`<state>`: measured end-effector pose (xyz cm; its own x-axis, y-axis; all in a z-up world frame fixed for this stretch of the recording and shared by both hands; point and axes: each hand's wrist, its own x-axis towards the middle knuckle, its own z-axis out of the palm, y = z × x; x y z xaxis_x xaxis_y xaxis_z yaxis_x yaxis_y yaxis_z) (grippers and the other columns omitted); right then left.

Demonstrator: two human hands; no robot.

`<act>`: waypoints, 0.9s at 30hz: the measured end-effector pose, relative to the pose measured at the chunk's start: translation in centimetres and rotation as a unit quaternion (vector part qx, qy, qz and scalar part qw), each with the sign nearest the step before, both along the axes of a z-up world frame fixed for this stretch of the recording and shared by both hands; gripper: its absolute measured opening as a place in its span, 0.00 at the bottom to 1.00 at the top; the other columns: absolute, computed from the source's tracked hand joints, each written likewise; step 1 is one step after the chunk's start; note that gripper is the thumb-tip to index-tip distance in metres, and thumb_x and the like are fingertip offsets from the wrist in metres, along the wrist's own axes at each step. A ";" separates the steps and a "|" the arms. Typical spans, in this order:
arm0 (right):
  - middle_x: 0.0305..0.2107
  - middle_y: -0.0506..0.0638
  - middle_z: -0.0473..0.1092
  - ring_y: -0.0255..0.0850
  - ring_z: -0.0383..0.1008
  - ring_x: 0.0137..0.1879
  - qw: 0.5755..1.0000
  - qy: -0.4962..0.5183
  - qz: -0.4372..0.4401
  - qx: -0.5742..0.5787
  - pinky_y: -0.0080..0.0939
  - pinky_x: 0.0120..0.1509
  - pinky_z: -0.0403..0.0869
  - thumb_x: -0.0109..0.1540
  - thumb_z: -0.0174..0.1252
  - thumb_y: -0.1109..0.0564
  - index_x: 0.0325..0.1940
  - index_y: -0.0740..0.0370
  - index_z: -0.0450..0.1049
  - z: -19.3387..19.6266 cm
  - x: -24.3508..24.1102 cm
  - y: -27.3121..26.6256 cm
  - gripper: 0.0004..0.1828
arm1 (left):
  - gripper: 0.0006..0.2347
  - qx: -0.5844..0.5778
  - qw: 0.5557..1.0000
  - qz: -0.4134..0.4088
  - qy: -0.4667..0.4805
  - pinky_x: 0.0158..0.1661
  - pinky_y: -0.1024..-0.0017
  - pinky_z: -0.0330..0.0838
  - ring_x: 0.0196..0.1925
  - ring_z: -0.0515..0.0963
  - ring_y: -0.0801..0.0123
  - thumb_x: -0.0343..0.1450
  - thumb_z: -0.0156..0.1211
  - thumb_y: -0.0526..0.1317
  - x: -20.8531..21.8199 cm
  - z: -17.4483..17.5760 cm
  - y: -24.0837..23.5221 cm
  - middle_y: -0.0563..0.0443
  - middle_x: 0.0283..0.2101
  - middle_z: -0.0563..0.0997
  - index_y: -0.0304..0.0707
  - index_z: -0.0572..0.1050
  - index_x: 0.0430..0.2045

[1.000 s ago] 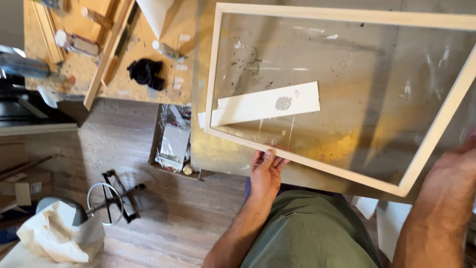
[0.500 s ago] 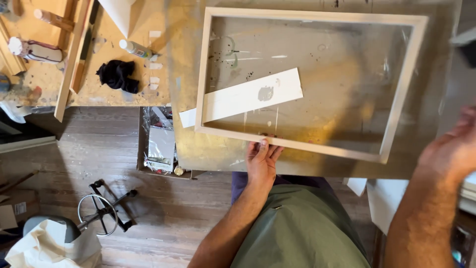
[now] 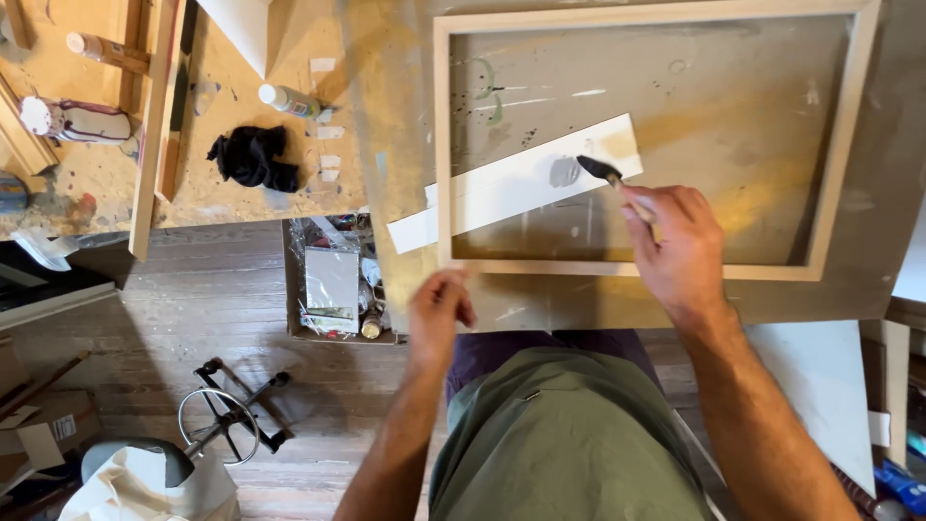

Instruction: Staining a wooden frame using a foam brush

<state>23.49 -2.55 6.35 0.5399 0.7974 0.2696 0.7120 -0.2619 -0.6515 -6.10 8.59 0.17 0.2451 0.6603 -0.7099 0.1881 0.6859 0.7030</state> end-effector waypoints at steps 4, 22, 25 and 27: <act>0.33 0.49 0.73 0.46 0.75 0.38 0.987 -0.131 0.080 -0.037 0.45 0.49 0.76 0.60 0.68 0.64 0.45 0.58 0.82 -1.7 -2.2 1.6 0.10 | 0.06 0.067 0.997 0.027 -0.011 0.17 0.66 0.80 0.15 0.78 0.58 0.76 0.56 0.31 -2.1 0.9 5.2 0.39 0.19 0.74 0.26 0.79 0.41; 0.45 0.65 0.72 0.51 0.80 0.47 0.967 0.177 -0.176 0.057 0.42 0.48 0.78 0.81 0.53 0.66 0.57 0.76 0.67 1.9 -8.8 -0.1 0.06 | 0.14 -0.018 0.942 -0.313 0.120 0.34 0.75 0.86 0.35 0.87 0.67 0.75 0.55 0.39 -2.3 3.8 11.2 0.47 0.50 0.82 0.37 0.76 0.55; 0.50 0.59 0.71 0.46 0.77 0.46 0.926 0.246 -0.280 0.062 0.39 0.53 0.76 0.81 0.50 0.61 0.56 0.67 0.65 2.4 -10.6 -3.0 0.05 | 0.14 -0.036 0.956 -0.283 0.070 0.30 0.73 0.85 0.35 0.88 0.65 0.76 0.53 0.37 -2.5 1.1 10.4 0.45 0.45 0.82 0.32 0.77 0.55; 0.47 0.57 0.71 0.44 0.77 0.47 0.922 0.226 -0.310 0.045 0.38 0.53 0.74 0.79 0.56 0.58 0.55 0.66 0.66 1.8 -11.7 -5.8 0.09 | 0.13 -0.048 0.957 -0.278 0.063 0.30 0.72 0.85 0.33 0.87 0.64 0.76 0.53 0.36 -2.1 0.4 10.5 0.44 0.44 0.83 0.33 0.78 0.53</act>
<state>11.76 -8.37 8.16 0.9581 0.2830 -0.0449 0.0938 -0.4579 -0.8840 -8.24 19.04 0.55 0.4486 0.3822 -0.8079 0.6220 0.5155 0.5893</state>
